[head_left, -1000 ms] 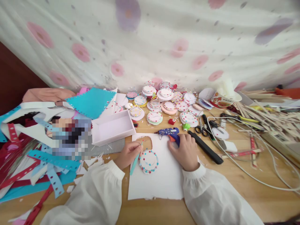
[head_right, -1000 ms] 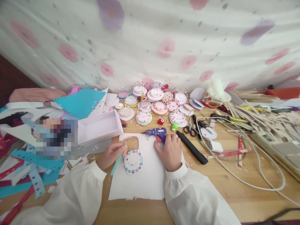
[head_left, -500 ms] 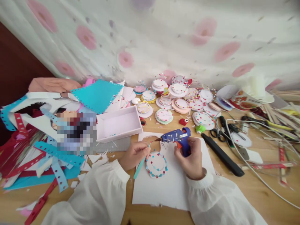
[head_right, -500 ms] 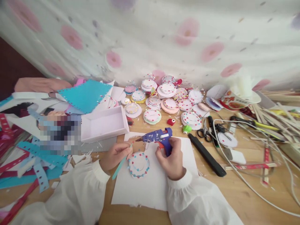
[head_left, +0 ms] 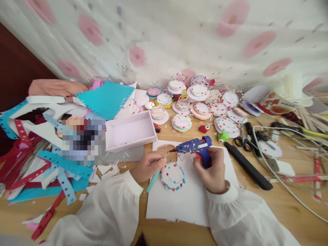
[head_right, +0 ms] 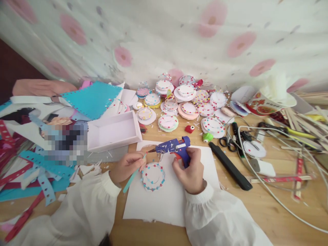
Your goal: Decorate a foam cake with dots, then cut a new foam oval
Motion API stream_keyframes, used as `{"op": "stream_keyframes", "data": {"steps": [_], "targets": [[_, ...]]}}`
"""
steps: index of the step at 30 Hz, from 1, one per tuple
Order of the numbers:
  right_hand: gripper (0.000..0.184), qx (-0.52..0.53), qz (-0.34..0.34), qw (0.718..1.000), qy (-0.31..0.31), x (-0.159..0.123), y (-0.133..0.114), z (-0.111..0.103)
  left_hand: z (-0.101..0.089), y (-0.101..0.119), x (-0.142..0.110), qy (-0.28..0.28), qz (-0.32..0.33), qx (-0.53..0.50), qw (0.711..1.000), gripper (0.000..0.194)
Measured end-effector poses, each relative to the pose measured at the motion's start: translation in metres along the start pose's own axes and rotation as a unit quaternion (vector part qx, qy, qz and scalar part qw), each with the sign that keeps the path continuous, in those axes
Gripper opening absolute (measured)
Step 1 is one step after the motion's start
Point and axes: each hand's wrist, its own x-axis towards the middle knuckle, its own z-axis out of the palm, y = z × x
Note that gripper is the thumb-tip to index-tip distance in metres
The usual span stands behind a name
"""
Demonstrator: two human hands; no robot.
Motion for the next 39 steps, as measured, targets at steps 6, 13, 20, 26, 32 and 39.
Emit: {"op": "stream_keyframes", "data": {"steps": [6,13,20,26,32,39], "targets": [[0.038,-0.003,-0.001,1.0,-0.007,-0.0004,0.0011,-0.0002,0.0002,0.0007,-0.0005,0.006,-0.012,0.008,1.0,0.04],[0.037,-0.012,-0.011,1.0,-0.007,-0.0005,0.0028,-0.0005,0.0004,-0.0004,-0.0008,0.002,-0.005,0.01,1.0,0.038],[0.036,-0.016,-0.01,1.0,-0.006,-0.0005,0.0026,-0.0007,0.0005,-0.0015,-0.0009,0.0,-0.006,0.009,1.0,0.038],[0.035,-0.021,-0.017,1.0,-0.008,-0.0006,0.0018,-0.0013,0.0009,-0.0006,-0.0001,0.004,-0.003,0.003,1.0,0.038],[0.035,-0.027,-0.021,0.999,-0.012,-0.0009,0.0033,-0.0013,0.0008,0.0018,-0.0001,0.004,-0.012,0.012,1.0,0.041],[0.036,-0.048,-0.015,0.999,-0.017,-0.0018,0.0037,-0.0007,0.0005,0.0002,-0.0003,-0.001,-0.008,0.012,1.0,0.041]]}}
